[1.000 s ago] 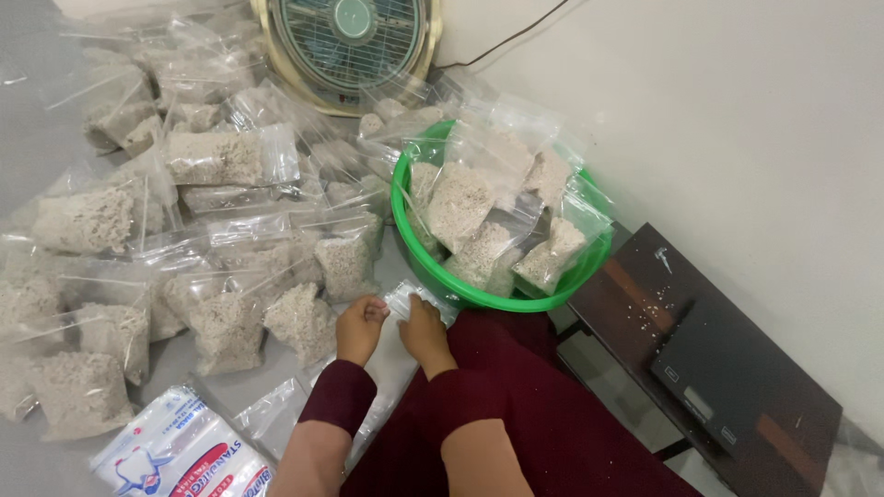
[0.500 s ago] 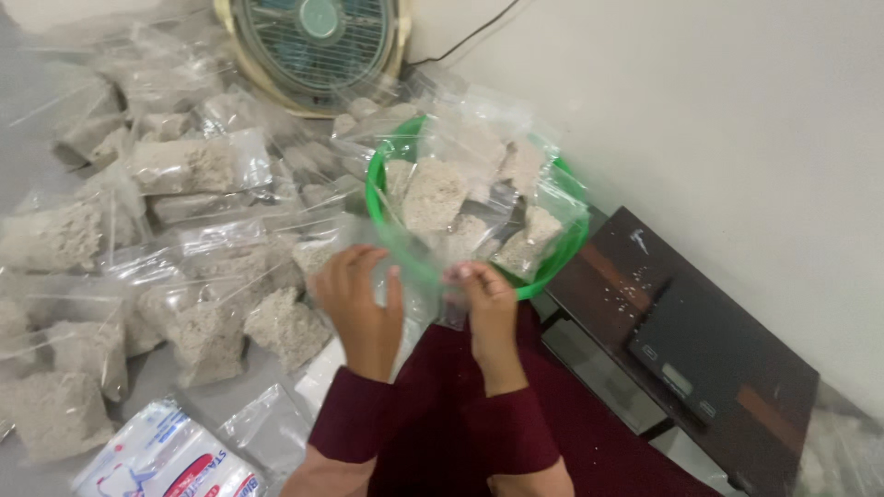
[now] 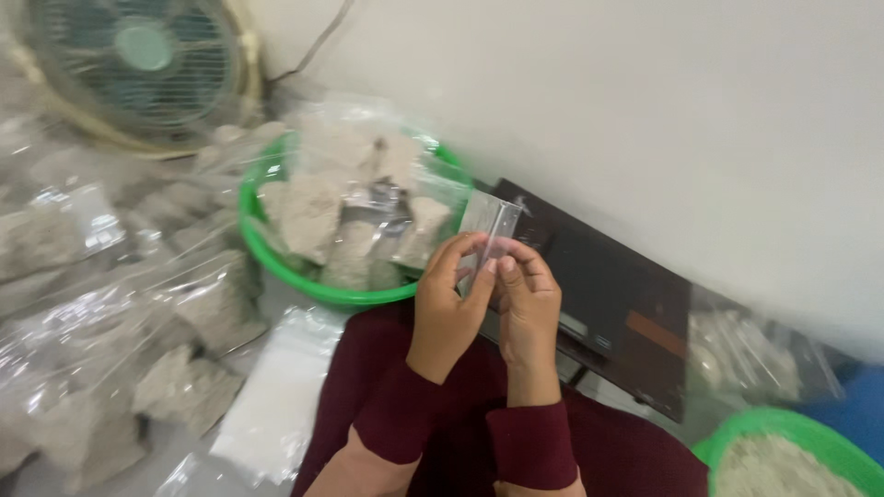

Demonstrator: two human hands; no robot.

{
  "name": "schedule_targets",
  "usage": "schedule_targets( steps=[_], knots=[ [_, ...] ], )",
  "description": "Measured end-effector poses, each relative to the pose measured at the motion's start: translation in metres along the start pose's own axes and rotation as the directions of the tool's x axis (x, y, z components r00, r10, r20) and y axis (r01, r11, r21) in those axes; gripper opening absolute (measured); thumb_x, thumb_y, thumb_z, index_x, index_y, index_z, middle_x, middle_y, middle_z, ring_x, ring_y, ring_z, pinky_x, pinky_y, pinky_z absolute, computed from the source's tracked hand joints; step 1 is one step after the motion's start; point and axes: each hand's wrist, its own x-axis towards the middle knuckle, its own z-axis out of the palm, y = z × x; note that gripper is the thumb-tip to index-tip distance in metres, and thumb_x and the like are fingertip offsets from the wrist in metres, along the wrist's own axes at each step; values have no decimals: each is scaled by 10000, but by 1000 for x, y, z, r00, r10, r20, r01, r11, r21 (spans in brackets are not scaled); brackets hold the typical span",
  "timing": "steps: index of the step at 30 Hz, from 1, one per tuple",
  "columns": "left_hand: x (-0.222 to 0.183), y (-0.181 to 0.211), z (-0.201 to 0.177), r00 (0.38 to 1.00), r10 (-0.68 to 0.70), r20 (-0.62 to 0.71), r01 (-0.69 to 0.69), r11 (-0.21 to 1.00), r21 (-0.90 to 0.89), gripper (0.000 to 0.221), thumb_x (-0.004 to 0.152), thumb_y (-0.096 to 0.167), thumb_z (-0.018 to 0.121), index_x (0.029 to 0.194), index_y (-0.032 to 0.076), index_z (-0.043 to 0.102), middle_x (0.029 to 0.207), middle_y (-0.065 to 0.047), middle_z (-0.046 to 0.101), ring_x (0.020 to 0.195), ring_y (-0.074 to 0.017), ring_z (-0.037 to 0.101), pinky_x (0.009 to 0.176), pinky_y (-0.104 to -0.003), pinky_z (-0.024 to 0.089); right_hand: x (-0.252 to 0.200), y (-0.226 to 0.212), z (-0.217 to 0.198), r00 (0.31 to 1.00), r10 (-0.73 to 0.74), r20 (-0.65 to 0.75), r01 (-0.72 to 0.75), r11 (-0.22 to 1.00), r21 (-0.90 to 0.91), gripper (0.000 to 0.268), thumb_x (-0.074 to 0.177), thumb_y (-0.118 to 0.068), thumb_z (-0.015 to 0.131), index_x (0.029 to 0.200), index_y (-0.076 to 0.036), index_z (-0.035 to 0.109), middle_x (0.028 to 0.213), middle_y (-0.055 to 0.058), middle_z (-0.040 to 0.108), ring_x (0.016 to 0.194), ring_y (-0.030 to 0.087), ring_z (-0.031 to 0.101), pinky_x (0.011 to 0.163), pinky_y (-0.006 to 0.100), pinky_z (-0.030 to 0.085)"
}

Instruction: The person fills plastic bags with a white granular substance from a green basin using a scoop, weighs the bags on a digital scale, and seals them by hand before placing them into another basin.

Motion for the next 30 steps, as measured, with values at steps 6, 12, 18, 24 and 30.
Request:
schedule_targets(
  steps=[6,12,18,24,30],
  knots=[
    [-3,10,46,983,-5,182,20,997,-80,318,899,143,658,1189,12,668,1186,-181,639,1102,-358,649,820,-426,603,6,-23,-41,990,-88,-109,85,996,-36,317,881,-202,716,1126,-7,673,962,112,698,794,144,694,665,248,588],
    [-11,15,73,953,21,303,15,993,-115,394,843,134,720,1202,-16,656,1222,-213,622,1136,-398,622,845,-500,577,-3,-50,-67,969,-97,-229,87,995,-55,268,899,-147,679,1094,38,687,982,158,709,827,192,699,697,277,581],
    [-22,17,96,914,2,405,60,988,-140,523,752,165,807,1214,-20,647,1264,-216,603,1171,-411,601,888,-538,555,-8,-67,-95,948,-117,-295,96,992,-85,261,916,-136,654,1096,48,693,977,173,720,839,196,704,680,300,597],
    [-30,20,116,866,-21,499,100,986,-131,488,775,159,792,1214,-1,654,1283,-197,599,1202,-399,586,916,-525,545,-13,-73,-125,934,-123,-336,92,990,-107,304,887,-136,666,1123,56,685,1021,184,718,897,231,699,733,327,604],
    [-35,21,126,843,-28,537,122,983,-139,472,791,148,782,1224,11,650,1290,-192,590,1216,-391,578,934,-539,530,-17,-75,-138,924,-121,-364,94,991,-91,285,880,-104,669,1113,59,683,1031,188,720,912,232,707,731,316,609]
  ],
)
